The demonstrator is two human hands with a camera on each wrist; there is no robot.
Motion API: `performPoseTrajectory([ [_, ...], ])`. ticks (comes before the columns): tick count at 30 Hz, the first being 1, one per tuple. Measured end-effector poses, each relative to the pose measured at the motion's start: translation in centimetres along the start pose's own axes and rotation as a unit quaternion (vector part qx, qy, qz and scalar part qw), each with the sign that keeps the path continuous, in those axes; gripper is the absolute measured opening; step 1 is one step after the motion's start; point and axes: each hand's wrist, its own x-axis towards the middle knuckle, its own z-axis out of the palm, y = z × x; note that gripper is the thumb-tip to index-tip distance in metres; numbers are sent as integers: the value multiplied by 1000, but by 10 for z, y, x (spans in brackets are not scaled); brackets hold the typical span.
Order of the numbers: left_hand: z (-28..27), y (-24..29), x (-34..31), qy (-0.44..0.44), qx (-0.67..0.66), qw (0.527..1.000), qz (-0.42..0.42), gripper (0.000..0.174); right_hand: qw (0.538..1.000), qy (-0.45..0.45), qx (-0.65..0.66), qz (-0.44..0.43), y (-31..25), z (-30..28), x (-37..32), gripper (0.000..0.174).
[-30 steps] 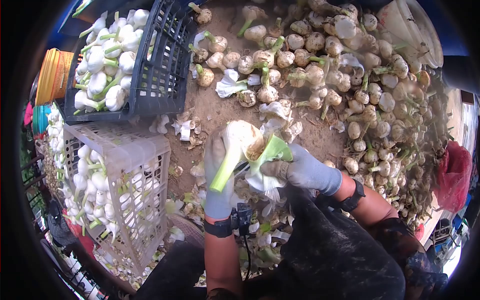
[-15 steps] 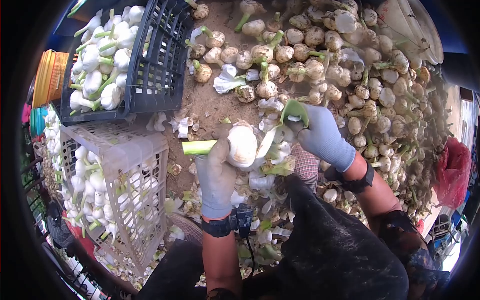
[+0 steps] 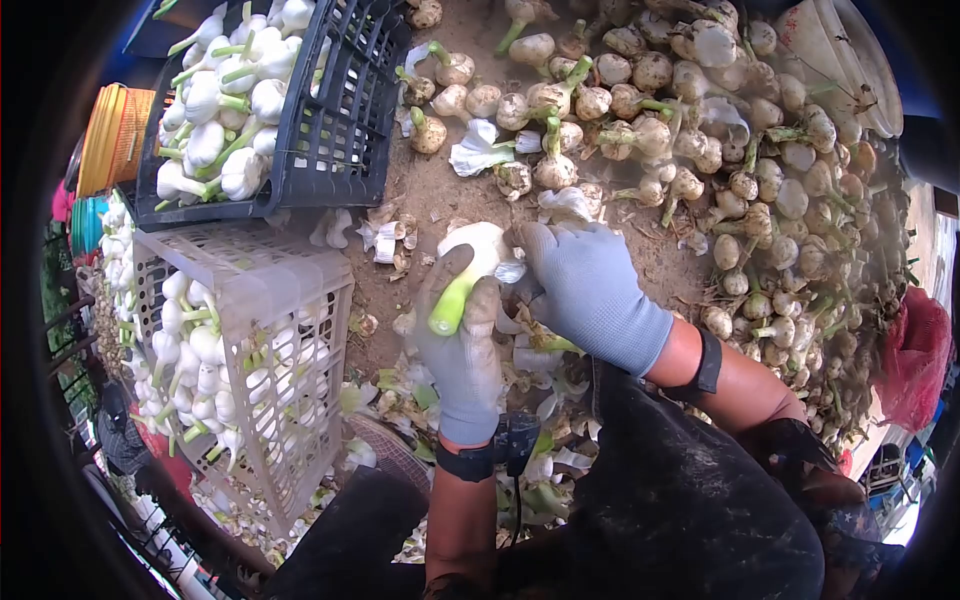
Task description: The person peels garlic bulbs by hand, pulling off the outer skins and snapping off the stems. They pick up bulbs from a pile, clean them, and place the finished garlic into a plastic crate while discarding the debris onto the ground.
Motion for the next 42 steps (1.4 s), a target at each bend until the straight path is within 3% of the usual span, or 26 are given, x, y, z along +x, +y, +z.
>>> performPoseTrajectory([
  [5, 5, -6, -5, 18, 128, 991, 30, 40, 998, 20, -60, -4, 0, 6, 3, 31],
  [10, -23, 18, 0, -97, -255, 957, -96, 48, 992, 83, 33, 87, 48, -1, 7, 22],
  [13, -33, 25, 4, -36, -457, 882, -105, 46, 995, -60, -1, 84, 50, 12, -23, 20],
  [14, -39, 18, 13, 102, -494, 848, -164, 52, 988, -148, -4, 52, 45, 14, -40, 20],
  [15, -43, 9, 21, 158, -447, 864, -171, 49, 972, -232, -10, 20, 42, 15, -53, 21],
  [17, -49, 3, 15, 155, -442, 866, -177, 43, 970, -240, -16, 19, 52, 8, -57, 23],
  [21, -81, 2, 5, 144, -446, 880, -78, 43, 965, 108, -110, 210, 103, -13, -36, 21],
  [22, -89, 20, 12, 258, -421, 866, -81, 43, 972, 120, -56, 192, 107, -11, -36, 20],
  [23, -91, 40, 13, 285, -292, 913, 25, 41, 972, 119, -54, 193, 101, -4, -36, 20],
  [24, -109, 55, 8, 177, -220, 950, 134, 42, 989, 41, -11, 140, 90, 5, -40, 23],
  [25, -115, 84, 14, 192, 52, 958, 207, 44, 995, -36, 27, 88, 81, 15, -44, 26],
  [26, -131, 106, 19, 266, 178, 916, 243, 42, 995, -80, 7, 51, 76, 30, -47, 29],
  [27, -154, 120, 20, 247, 292, 890, 250, 38, 992, -124, -11, 10, 70, 53, -50, 32],
  [28, -167, 137, 20, 276, 510, 789, 201, 37, 990, -112, -60, -62, 64, 79, -53, 37],
  [29, -170, 150, 21, 343, 482, 773, 230, 37, 983, -167, -31, -70, 46, 78, -51, 43],
  [30, -173, 157, 22, 410, 449, 751, 257, 37, 961, -238, 45, -135, 33, 79, -50, 46],
  [31, -186, 159, 24, 409, 448, 752, 259, 37, 889, -392, 193, -138, 12, 75, -48, 47],
  [32, -204, 158, 30, 399, 495, 738, 227, 37, 723, -500, 435, -196, -1, 88, -56, 47],
  [33, -214, 156, 36, 392, 536, 721, 198, 38, 631, -623, 414, -206, -16, 92, -59, 43],
  [34, -218, 159, 41, 381, 490, 775, 117, 35, 682, -617, 334, -205, -19, 66, -45, 38],
  [35, -213, 163, 47, 382, 484, 778, 123, 35, 729, -604, 251, -201, -17, 36, -24, 33],
  [37, -196, 180, 38, 498, 413, 712, 271, 33, 919, -358, 126, -106, 12, 19, 8, 29],
  [38, -170, 181, 38, 461, 395, 736, 299, 31, 974, -191, 81, -87, 34, 24, 29, 35],
  [39, -138, 177, 41, 427, 397, 762, 281, 30, 992, 10, 4, -123, 53, 17, 55, 25],
  [41, -109, 151, 50, 315, 318, 838, 312, 27, 978, 143, -139, -65, 79, -7, 123, 26],
  [42, -84, 139, 54, 283, 306, 867, 274, 27, 968, 138, -203, -44, 92, -12, 153, 26],
])
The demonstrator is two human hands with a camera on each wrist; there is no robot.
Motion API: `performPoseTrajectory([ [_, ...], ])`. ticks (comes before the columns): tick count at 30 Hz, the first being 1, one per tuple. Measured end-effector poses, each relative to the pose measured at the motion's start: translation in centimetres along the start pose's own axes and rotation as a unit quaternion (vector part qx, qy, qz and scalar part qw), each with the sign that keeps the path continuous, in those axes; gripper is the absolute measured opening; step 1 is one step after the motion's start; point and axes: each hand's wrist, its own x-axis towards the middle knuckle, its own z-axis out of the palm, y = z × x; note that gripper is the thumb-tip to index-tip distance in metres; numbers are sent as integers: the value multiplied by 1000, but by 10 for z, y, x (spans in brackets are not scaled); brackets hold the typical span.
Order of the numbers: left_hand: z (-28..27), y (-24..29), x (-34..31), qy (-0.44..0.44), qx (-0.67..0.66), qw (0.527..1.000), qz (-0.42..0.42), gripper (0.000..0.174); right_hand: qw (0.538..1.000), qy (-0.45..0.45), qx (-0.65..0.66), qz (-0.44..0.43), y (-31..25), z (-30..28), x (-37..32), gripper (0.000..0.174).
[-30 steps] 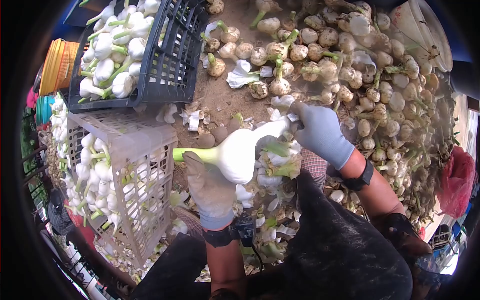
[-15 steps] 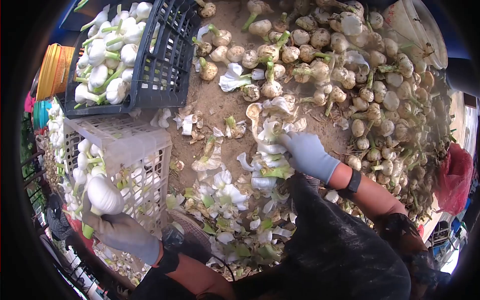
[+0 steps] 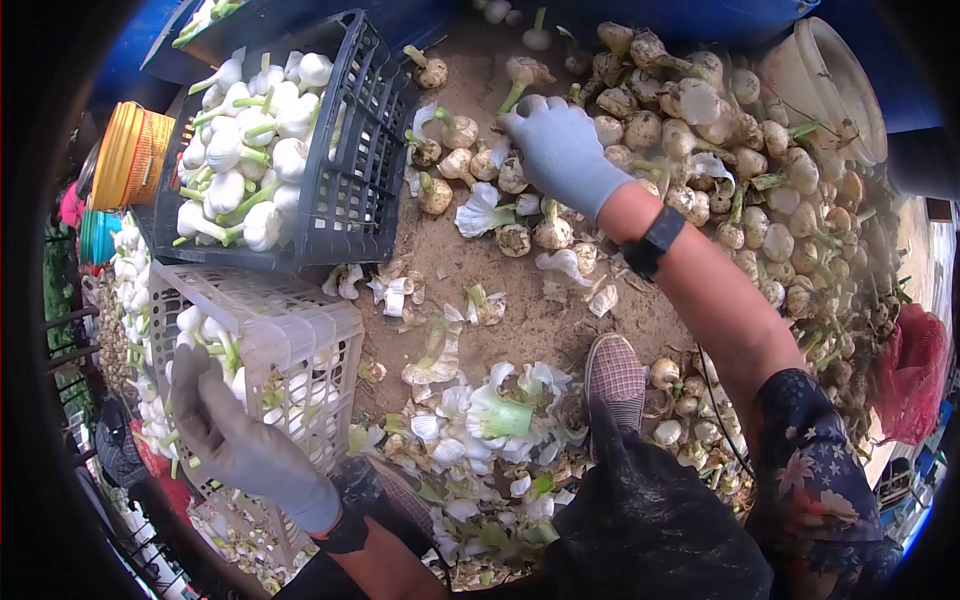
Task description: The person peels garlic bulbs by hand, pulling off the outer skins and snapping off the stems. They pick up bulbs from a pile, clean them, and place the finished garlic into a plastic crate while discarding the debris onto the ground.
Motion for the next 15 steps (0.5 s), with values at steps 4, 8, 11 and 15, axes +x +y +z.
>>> performPoseTrajectory([
  [4, 77, -24, -46, -255, -129, 952, -111, 27, 987, -131, -94, 1, 36, 45, 51, 28],
  [8, 122, -47, -78, -320, -170, 914, -183, 35, 978, 17, 113, 174, 15, -16, 19, 43],
  [11, 145, -30, -108, -326, -96, 940, 8, 54, 769, -5, 596, 230, -16, -43, -50, 51],
  [15, 139, -29, -123, -466, -287, 777, -311, 77, 666, -204, 691, 193, -32, -60, -113, 55],
])
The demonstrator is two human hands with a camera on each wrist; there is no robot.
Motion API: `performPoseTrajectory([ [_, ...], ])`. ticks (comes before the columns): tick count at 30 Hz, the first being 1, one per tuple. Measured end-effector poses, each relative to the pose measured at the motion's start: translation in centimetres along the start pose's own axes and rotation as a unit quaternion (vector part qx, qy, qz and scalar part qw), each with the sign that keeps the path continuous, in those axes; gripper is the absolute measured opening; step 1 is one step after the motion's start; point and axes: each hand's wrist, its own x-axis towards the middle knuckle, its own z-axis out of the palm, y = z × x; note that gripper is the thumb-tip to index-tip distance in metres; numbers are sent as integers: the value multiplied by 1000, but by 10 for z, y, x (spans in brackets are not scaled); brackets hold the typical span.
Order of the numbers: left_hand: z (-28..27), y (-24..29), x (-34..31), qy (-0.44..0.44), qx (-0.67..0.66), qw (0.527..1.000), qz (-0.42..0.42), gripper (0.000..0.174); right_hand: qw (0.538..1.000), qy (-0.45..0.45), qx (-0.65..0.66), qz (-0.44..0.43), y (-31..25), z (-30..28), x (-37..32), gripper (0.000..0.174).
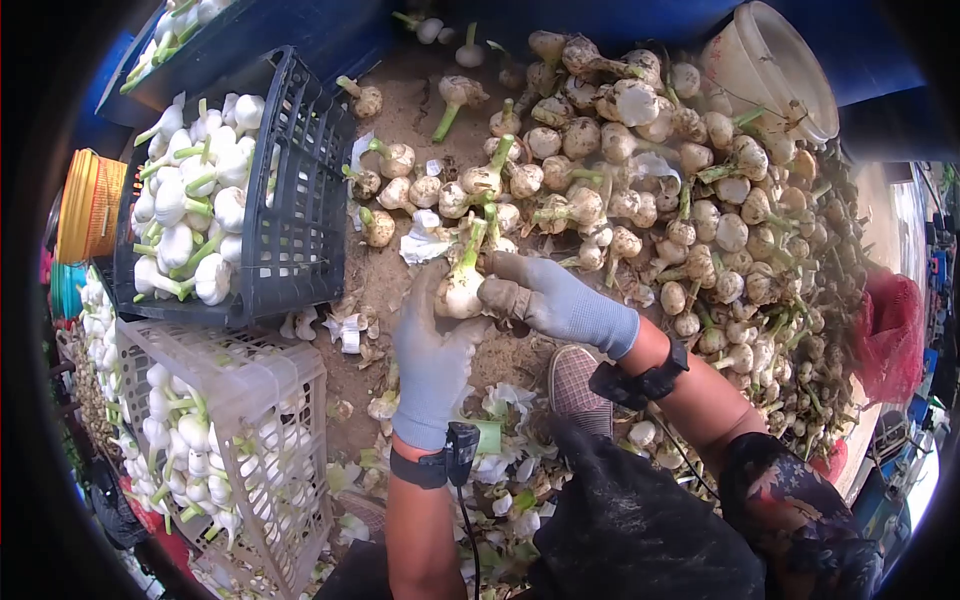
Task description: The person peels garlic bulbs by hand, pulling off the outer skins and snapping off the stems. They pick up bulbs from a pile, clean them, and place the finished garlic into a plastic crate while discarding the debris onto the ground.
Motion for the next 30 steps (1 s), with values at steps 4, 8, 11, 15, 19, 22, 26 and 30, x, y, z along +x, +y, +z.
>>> performPoseTrajectory([
  [4, -5, -12, -29, -84, 252, 960, 92, 71, 982, 8, -182, 54, 23, -3, -11, 57],
  [8, -1, -16, -44, -90, -87, 990, -68, 74, 975, 78, -202, 55, 32, 14, -29, 56],
  [11, -1, -21, -51, -87, -165, 980, -74, 76, 991, 58, -28, 117, 25, 23, -40, 42],
  [15, -7, -22, -52, -115, -344, 918, -160, 77, 917, 114, -377, -63, 47, 19, -40, 35],
  [19, 9, -20, -45, -35, -361, 916, -172, 79, 906, 135, -378, -134, 56, 17, -39, 36],
  [22, 6, -13, -46, -154, -66, 983, -71, 73, 987, 128, -33, -95, 49, 19, -45, 36],
  [26, 3, -1, -50, -65, -43, 990, -121, 61, 992, 99, -8, 78, 49, 20, -47, 29],
  [30, -5, -21, -41, 80, 172, 981, 50, 46, 996, -13, -88, -4, 36, 33, -61, 24],
])
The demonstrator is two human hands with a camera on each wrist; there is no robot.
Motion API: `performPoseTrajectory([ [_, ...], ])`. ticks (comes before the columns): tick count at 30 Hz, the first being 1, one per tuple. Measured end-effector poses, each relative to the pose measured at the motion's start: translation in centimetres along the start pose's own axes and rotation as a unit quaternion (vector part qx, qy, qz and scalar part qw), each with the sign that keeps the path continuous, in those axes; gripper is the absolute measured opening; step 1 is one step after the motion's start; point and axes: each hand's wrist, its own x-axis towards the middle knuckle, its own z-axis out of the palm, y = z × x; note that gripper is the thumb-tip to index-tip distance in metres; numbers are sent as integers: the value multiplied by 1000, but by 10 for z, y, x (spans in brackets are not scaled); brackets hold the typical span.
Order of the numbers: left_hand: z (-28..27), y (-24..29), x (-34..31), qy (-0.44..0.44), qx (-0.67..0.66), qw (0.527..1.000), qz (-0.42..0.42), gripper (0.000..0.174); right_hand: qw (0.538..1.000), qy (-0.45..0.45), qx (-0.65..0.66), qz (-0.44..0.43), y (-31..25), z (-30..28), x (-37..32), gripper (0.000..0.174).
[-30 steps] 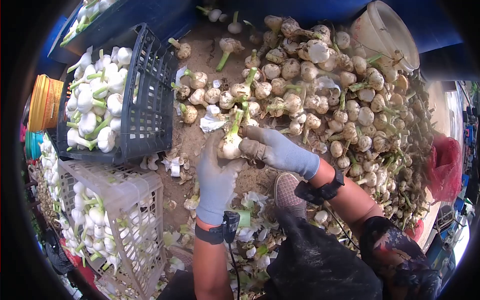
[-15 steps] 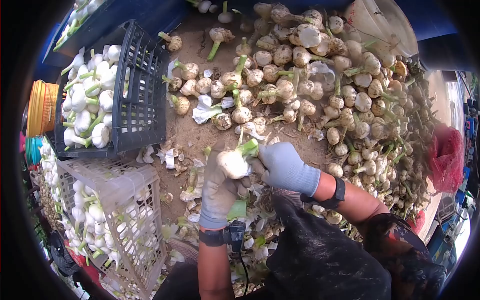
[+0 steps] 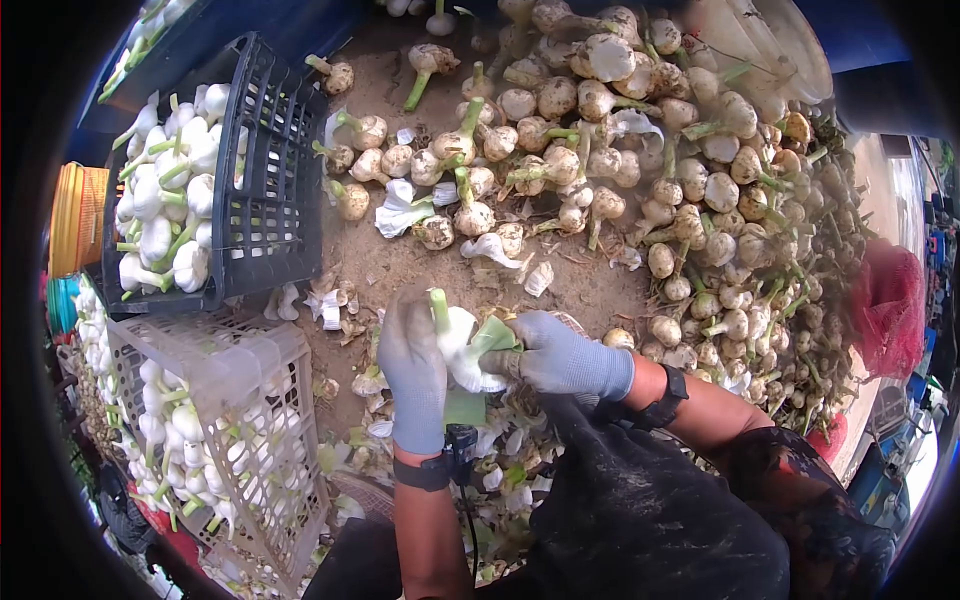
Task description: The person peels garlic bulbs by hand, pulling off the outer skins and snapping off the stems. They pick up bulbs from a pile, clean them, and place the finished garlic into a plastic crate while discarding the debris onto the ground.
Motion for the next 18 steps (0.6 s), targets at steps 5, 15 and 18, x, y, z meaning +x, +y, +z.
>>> performPoseTrajectory([
  [5, 3, -3, -10, -70, -74, 993, -53, 42, 996, -17, -88, -22, 11, 0, 5, 31],
  [15, -47, 12, -6, -1, -542, 836, -85, 38, 845, -232, -481, -6, 42, 11, -26, 20],
  [18, -67, 27, -5, -16, -659, 751, -35, 42, 807, -338, -484, 16, 37, 17, -18, 29],
])
